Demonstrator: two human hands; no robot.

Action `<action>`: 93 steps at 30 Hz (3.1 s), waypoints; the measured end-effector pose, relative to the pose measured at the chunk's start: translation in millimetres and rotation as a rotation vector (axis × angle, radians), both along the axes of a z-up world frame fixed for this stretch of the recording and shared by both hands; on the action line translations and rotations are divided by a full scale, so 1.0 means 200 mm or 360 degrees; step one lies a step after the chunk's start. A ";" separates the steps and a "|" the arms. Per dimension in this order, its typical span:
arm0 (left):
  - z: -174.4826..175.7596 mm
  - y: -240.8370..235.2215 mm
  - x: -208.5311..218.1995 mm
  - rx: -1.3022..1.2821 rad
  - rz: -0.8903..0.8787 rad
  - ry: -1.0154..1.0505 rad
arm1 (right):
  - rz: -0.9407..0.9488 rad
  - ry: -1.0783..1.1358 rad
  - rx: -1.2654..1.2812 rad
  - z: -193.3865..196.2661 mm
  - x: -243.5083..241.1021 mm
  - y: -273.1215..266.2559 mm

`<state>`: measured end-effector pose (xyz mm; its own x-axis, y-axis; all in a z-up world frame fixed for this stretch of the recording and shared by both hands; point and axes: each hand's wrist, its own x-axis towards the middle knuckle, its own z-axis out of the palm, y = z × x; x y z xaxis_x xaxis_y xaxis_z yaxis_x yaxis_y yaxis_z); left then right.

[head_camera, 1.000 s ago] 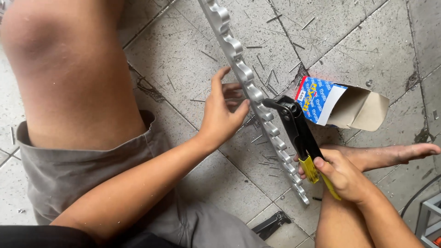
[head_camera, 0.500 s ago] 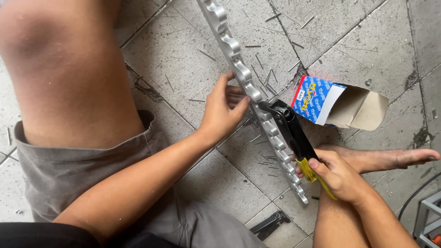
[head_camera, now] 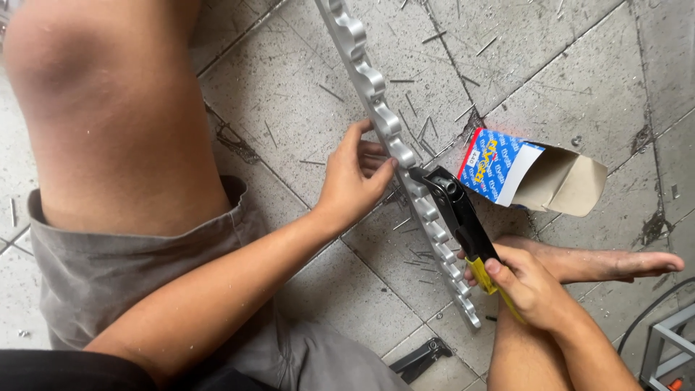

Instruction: Using a hand riveter to secure rivets into a long metal strip while sitting on the floor.

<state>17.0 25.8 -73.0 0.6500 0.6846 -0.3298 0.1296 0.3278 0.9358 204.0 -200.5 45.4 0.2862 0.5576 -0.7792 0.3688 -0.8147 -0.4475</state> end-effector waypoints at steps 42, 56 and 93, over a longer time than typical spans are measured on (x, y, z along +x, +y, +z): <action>0.30 -0.43 0.29 -0.1758 0.0477 -0.0728 | 0.0216 -0.0521 0.0045 -0.16 0.05 0.08; 0.23 -0.47 0.33 -0.1349 0.0511 -0.0465 | 0.0355 -0.0300 -0.0178 0.02 -0.01 0.12; 0.18 -0.19 -0.05 -0.1119 -0.0363 -0.0015 | -0.0560 -0.0200 -0.0612 0.09 -0.90 0.23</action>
<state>7.5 -12.5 -37.8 0.7558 0.1614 -0.6347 0.2593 0.8162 0.5163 23.6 -155.0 63.6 0.5085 0.0919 -0.8562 0.0751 -0.9952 -0.0623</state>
